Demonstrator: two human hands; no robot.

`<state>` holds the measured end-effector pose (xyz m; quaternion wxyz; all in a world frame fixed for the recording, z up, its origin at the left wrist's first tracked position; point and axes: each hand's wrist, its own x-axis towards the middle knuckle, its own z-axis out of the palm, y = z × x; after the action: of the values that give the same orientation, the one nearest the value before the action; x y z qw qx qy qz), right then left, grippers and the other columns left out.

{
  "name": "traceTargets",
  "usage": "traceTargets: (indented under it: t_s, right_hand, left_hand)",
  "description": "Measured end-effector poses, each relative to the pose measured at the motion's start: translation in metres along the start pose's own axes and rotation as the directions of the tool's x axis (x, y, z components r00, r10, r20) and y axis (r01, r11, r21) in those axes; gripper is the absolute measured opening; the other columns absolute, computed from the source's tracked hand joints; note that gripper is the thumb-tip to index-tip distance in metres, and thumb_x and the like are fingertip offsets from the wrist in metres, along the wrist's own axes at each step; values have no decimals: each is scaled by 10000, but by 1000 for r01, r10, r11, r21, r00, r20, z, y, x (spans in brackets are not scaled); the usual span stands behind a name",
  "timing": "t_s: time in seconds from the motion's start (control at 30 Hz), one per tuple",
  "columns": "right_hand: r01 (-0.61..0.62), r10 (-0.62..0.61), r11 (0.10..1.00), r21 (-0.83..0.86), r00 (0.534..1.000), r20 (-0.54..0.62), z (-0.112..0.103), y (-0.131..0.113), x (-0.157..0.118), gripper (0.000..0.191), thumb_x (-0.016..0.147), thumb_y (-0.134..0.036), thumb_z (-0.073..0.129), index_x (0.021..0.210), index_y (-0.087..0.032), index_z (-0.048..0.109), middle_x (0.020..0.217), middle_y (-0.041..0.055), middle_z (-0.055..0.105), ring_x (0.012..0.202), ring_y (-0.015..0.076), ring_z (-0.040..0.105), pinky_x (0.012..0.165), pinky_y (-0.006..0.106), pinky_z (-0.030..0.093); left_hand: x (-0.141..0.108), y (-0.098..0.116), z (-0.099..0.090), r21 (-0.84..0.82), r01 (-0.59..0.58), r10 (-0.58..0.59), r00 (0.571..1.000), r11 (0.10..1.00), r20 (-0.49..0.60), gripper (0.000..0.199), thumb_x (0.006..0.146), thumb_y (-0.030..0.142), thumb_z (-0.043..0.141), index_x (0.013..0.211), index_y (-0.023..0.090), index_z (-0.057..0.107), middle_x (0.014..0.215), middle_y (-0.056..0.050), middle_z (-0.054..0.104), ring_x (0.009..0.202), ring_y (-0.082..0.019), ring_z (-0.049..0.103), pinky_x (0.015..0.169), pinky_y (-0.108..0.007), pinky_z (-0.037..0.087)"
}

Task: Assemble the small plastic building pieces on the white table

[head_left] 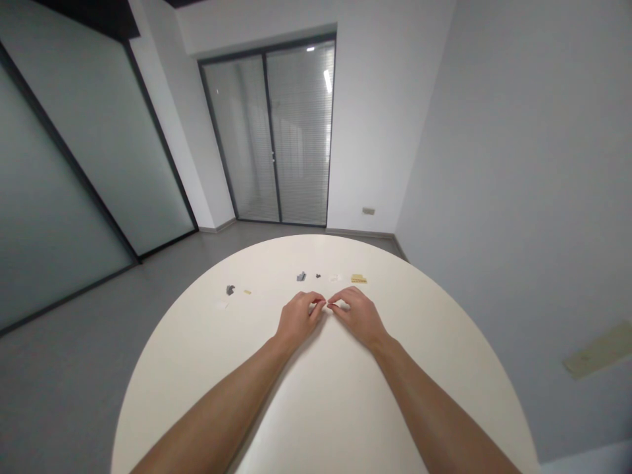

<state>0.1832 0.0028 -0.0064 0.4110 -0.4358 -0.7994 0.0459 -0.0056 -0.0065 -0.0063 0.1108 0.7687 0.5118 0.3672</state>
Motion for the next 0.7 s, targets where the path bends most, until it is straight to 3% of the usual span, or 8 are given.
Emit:
traceTargets:
  t_s: [0.7]
  right_hand:
    - [-50, 50, 999, -20, 999, 6, 2, 1, -1, 102, 901, -305, 655, 952, -265, 733, 955, 28, 736, 963, 201, 647, 866, 350, 512]
  left_hand:
    - [0, 2, -2, -5, -16, 16, 1000, 1000, 11, 198, 958, 313, 505, 996, 244, 687, 990, -14, 719, 957, -171, 628, 863, -302, 480]
